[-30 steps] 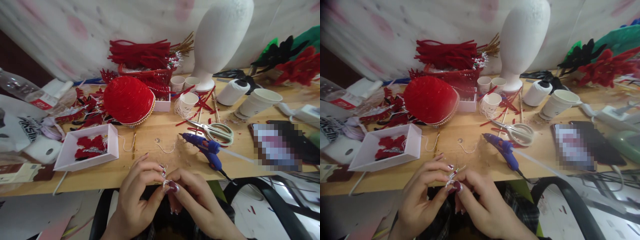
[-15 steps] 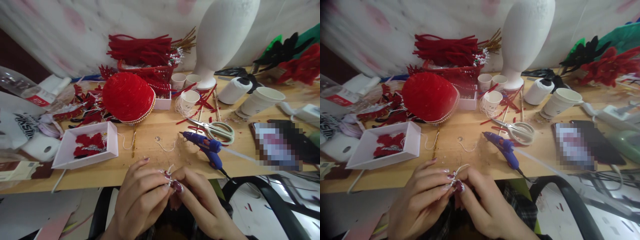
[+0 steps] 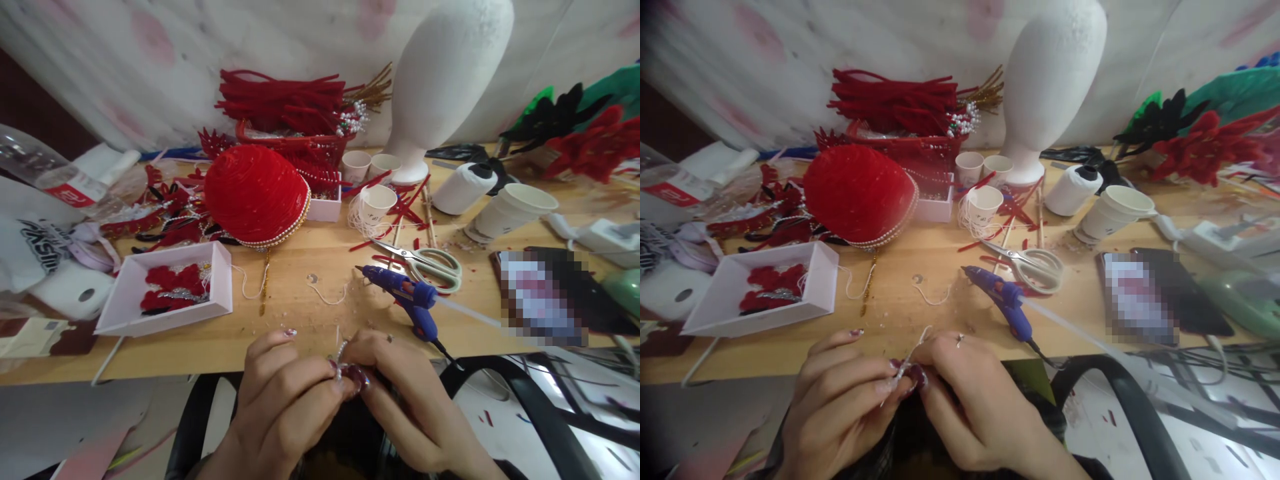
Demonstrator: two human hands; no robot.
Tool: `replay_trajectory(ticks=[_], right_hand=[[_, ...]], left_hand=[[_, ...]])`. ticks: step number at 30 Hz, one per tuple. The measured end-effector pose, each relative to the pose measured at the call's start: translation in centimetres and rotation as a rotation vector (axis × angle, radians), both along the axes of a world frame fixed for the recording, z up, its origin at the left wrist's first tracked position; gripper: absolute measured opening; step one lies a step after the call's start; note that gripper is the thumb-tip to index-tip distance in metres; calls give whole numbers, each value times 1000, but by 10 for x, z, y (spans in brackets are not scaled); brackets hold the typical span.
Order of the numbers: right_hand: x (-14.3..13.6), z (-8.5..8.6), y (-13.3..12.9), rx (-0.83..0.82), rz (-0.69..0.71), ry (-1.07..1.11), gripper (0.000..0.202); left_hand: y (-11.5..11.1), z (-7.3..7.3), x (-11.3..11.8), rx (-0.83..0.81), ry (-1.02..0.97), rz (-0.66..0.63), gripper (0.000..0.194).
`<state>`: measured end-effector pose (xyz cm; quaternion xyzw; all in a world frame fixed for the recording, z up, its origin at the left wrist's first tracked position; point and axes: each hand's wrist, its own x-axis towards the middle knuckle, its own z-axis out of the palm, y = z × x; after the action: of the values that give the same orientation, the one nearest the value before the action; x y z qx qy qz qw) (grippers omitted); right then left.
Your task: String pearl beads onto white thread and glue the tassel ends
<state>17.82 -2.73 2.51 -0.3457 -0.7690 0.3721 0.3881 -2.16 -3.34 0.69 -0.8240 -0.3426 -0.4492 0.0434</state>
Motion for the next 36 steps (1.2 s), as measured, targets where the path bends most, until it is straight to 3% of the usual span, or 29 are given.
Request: replay_trajectory(ticks=[4,7,20,30,36], right_hand=[[4,9,9,147,16,-65,25],[4,13,13,156,2,-105,23],[3,11,16,157,19,-120,16],[1,7,16,71,-8,-104,17],[1,7,13,-48,-9,-44,19]], left_hand=[[8,9,10,13,-79,62,5],[12,14,17,8,-110,66,6],[12,2,19,-100,-147,52,9],[8,-1,20,-149,-153,124,15],[6,-4,22,-202,-89,147,32]])
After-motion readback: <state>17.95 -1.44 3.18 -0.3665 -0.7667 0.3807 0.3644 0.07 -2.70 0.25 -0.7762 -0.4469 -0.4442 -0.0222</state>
